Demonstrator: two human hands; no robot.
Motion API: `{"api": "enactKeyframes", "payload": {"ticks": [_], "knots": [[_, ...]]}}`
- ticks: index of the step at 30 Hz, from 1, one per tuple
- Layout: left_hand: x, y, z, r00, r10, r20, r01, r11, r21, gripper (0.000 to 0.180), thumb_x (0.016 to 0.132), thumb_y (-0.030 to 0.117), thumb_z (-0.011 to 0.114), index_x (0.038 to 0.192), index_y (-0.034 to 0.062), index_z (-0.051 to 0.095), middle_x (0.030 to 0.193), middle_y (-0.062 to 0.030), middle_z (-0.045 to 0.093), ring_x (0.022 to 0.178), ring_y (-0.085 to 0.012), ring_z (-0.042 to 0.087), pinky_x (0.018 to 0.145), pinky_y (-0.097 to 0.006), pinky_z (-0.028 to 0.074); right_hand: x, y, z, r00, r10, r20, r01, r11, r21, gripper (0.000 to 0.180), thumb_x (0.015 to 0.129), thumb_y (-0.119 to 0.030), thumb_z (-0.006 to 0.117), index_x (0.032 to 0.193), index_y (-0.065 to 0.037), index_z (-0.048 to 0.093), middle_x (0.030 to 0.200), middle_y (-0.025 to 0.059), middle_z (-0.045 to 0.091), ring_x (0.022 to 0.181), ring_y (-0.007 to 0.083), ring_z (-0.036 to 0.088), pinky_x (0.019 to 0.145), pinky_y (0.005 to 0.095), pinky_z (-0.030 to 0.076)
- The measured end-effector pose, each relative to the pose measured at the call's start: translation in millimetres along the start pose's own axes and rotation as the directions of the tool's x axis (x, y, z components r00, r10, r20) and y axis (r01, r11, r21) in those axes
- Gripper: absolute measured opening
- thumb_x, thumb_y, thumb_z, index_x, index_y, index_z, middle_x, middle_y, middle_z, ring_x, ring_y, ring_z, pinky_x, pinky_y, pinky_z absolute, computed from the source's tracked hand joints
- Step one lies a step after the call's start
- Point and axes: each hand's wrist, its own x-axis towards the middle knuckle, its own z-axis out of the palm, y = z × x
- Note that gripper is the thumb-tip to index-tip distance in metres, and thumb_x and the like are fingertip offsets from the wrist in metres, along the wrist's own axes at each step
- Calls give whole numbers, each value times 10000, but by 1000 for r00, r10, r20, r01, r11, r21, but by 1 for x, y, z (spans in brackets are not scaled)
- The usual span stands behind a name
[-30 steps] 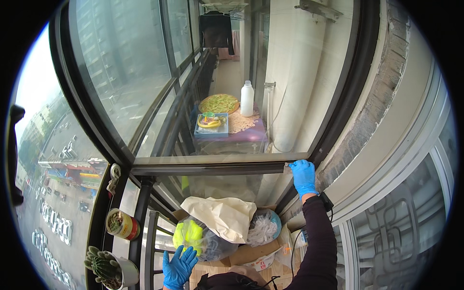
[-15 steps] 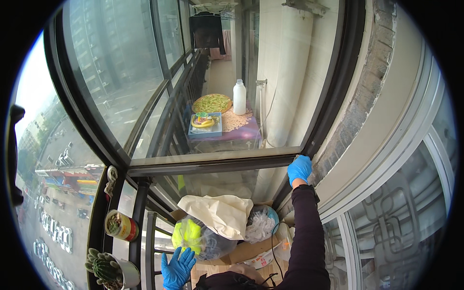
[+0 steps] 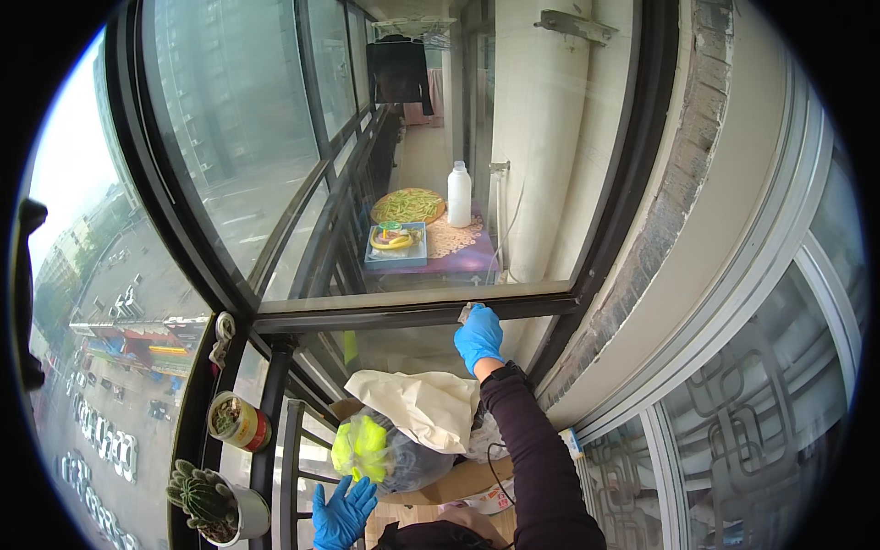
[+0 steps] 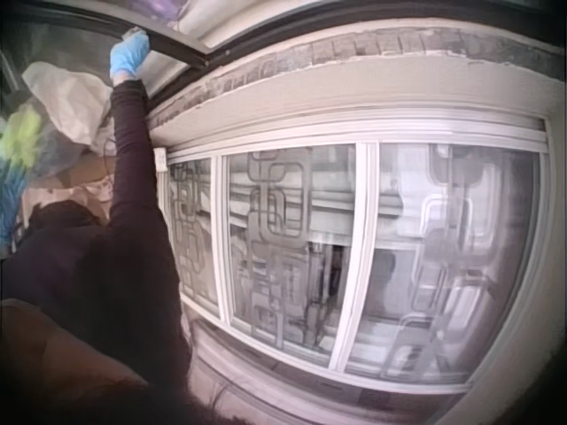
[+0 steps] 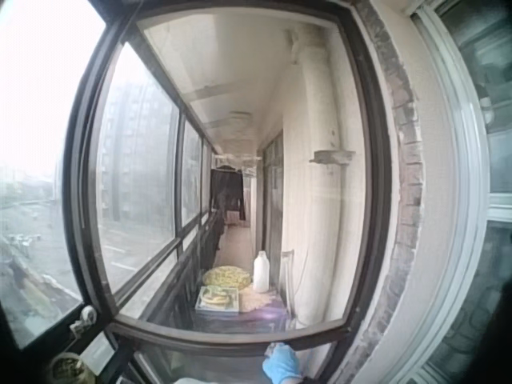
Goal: The person rinses a cloth at the bathroom sink, then walks through the apartment to the balcony. They wipe the balcony railing and window frame with the cloth, moving potted plants aside to reach different sections.
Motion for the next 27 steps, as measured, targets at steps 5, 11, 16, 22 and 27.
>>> {"api": "enactKeyframes", "payload": {"ticks": [5,11,16,22,27], "knots": [[-35,8,-28,993,98,-66,-100,995,-30,808,887,597,479,1434,54,234,1370,-282,413,1215,-419,486,968,-552,447,-23,-78,64,989,-104,103,91,989,120,157,732,-59,619,889,-68,624,873,186,664,858,378,646,705,455,523],[-84,11,-50,961,236,-143,-258,953,-158,785,901,572,470,1433,51,222,1387,-289,385,1213,-437,476,1007,-567,411,-51,-181,138,930,-262,259,201,950,239,185,765,-105,621,944,-62,628,930,202,668,909,382,644,759,456,529],[-129,6,-60,933,334,-136,-356,913,-199,705,922,543,454,1380,16,353,1405,-237,395,1276,-399,399,1061,-513,335,-72,-272,194,868,-325,374,285,945,160,174,790,-125,622,948,-53,634,967,218,662,942,393,636,795,458,537],[-148,-2,-69,829,469,-305,-523,844,-124,705,914,564,431,1370,28,388,1412,-227,400,1300,-390,385,1074,-512,317,-87,-340,247,826,-406,390,355,914,198,175,800,-125,631,934,-20,673,990,217,663,942,360,651,798,431,543],[-136,-2,-55,803,464,-374,-543,828,-138,688,908,566,429,1348,38,406,1416,-226,399,1305,-394,376,1082,-497,310,-88,-358,284,789,-528,314,580,808,-99,153,810,-163,614,872,-58,706,886,167,676,835,334,669,701,423,548]]}}
